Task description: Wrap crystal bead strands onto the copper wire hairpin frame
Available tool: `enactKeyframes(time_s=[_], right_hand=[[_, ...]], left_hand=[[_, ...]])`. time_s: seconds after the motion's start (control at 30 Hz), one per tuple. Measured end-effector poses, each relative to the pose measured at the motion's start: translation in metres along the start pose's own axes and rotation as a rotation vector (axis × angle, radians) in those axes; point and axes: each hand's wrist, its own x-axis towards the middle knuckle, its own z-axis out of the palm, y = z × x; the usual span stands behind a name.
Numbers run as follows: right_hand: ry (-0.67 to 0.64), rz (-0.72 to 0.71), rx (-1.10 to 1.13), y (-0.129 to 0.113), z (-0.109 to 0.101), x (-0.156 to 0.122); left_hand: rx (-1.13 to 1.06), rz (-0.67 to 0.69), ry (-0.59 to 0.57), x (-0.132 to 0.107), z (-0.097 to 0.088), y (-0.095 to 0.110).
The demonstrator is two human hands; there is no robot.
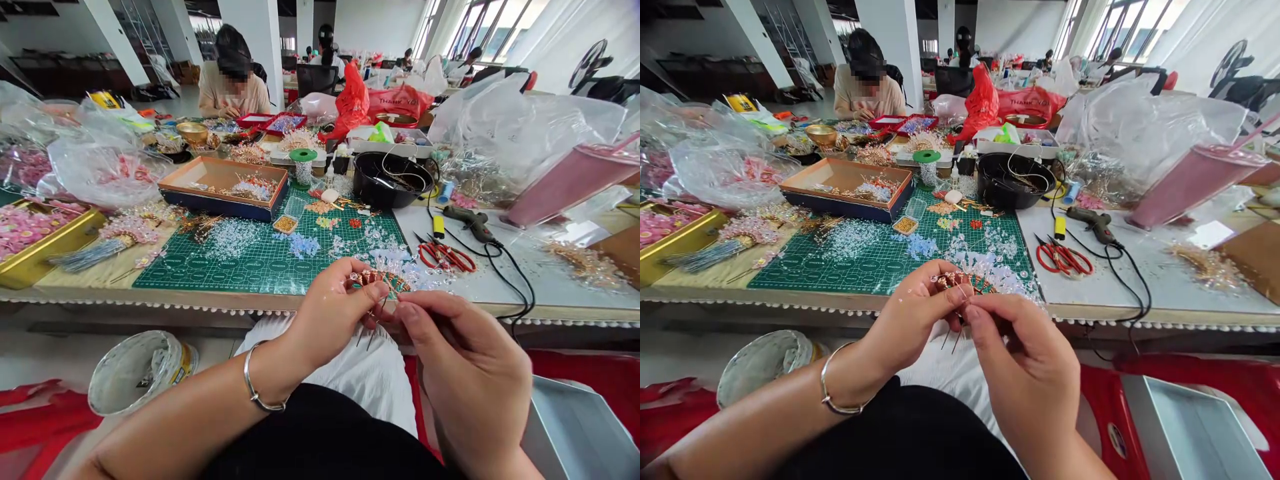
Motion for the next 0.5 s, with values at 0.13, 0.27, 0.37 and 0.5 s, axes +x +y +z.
enactKeyframes(time_s=[0.13,0.27,0.37,0.5], right_hand=[[0.04,-0.387,-0.467,0.001,-0.007,0.001],[0.035,-0.394,-0.675,0.002,-0.01,0.003],[0.037,-0.33,-0.757,0.001,-0.011,0.004],[0.006,-0.3,-0.776,-0.002,-0.013,0.007]], left_hand=[[0.009,-0.013,-0.011,-0.001,0.001,0.0],[0.023,-0.026,-0.024,-0.002,0.0,0.0],[0.025,-0.015,-0.027,-0.002,0.0,0.0],[0.028,-0.017,-0.028,-0.003,0.0,-0.001]])
